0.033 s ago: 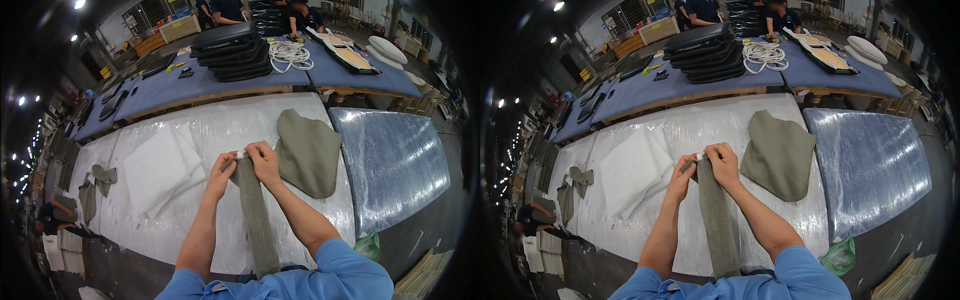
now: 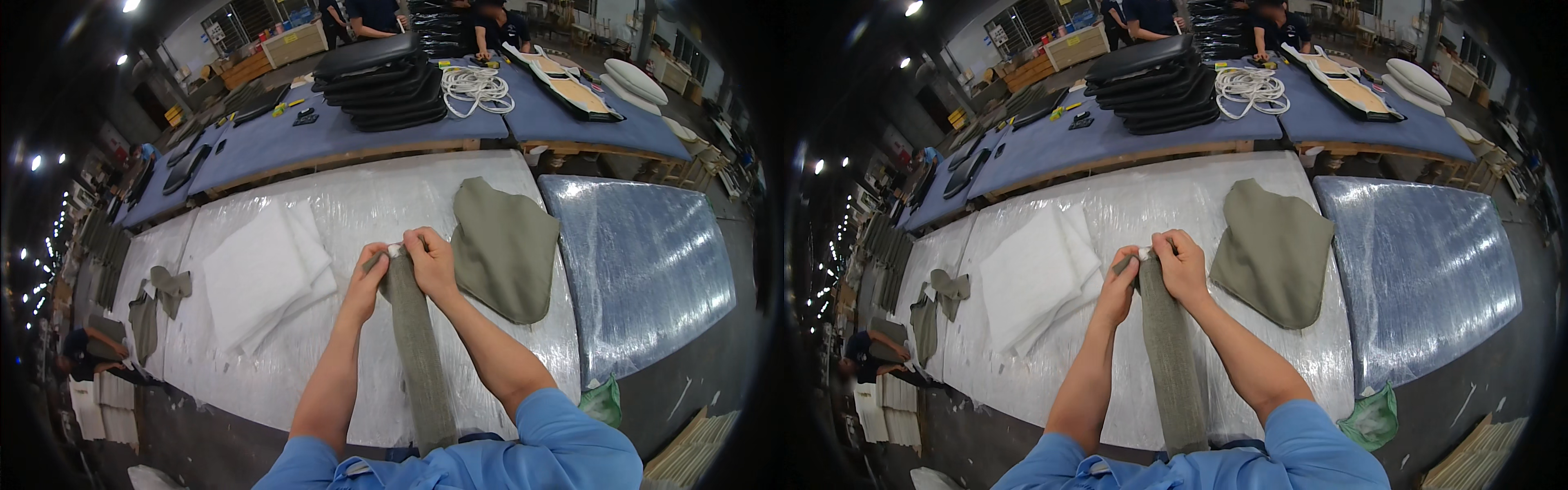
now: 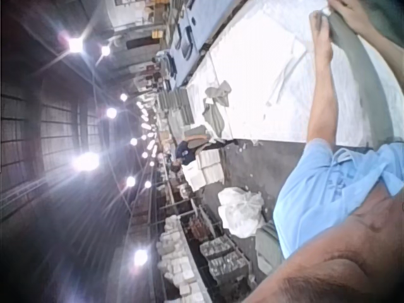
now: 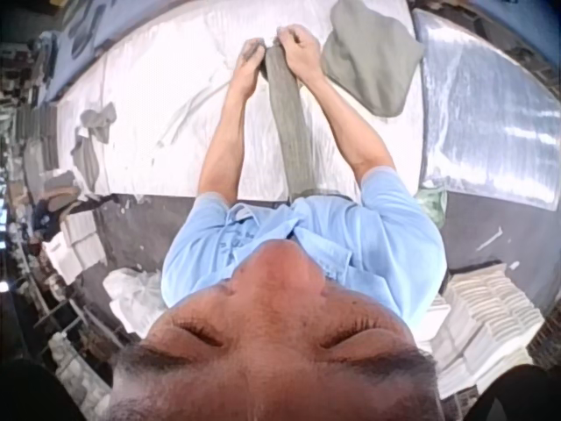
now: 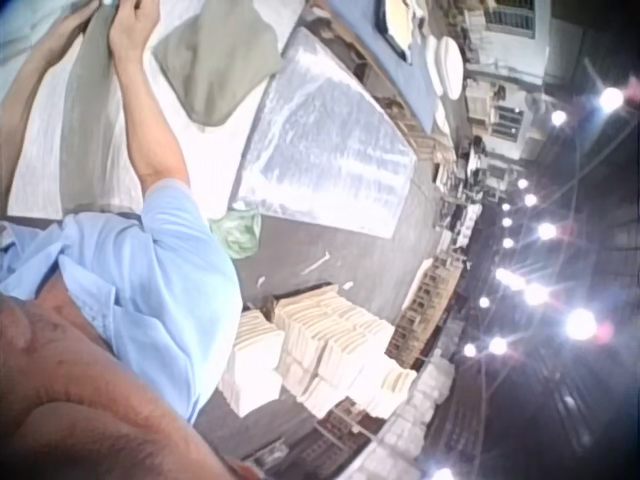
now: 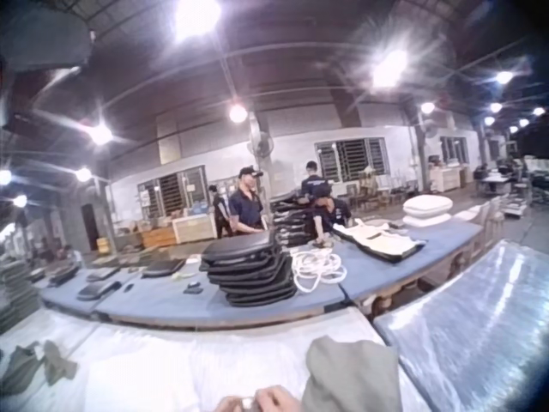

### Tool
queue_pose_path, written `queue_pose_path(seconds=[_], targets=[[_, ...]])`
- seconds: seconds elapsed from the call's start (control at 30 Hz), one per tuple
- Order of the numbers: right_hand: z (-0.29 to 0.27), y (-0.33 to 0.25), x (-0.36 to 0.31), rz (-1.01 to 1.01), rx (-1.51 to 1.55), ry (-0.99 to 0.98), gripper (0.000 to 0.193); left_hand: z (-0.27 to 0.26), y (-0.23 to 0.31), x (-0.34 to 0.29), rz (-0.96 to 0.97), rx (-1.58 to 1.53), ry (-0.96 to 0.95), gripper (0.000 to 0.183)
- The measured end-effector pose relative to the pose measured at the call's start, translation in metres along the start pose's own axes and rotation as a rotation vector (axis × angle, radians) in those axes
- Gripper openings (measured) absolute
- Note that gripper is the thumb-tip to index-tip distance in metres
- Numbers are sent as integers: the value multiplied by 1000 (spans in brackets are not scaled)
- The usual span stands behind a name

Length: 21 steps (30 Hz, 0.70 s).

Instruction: The person folds a green fabric cushion cover around a white foam insert on a plastic-covered table. They smooth the fabric, tuck edges, and roll the cover into a compact bundle, then place it on a stack of similar items.

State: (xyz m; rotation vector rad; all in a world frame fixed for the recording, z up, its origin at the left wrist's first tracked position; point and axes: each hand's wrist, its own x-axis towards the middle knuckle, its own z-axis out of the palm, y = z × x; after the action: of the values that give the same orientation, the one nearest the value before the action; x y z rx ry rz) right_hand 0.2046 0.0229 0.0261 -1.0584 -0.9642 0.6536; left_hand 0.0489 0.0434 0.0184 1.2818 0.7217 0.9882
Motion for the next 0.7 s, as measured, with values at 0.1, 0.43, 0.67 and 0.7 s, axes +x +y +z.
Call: queue_pose_path(seconds=[0.1,0.43,0.67,0.7], targets=[[-1,-1,9,59,-112,-48,41,14,-3,5,-113,-75,49,38],[3,-4,36,29,-366,-1,58,28,-12,7,-190,-122,160,46],[10,-1,45,26,-512,-90,51,22,-21,14,-180,-141,191,45],[10,0,47,35,-521,-102,51,22,-21,15,-176,-98,193,46]])
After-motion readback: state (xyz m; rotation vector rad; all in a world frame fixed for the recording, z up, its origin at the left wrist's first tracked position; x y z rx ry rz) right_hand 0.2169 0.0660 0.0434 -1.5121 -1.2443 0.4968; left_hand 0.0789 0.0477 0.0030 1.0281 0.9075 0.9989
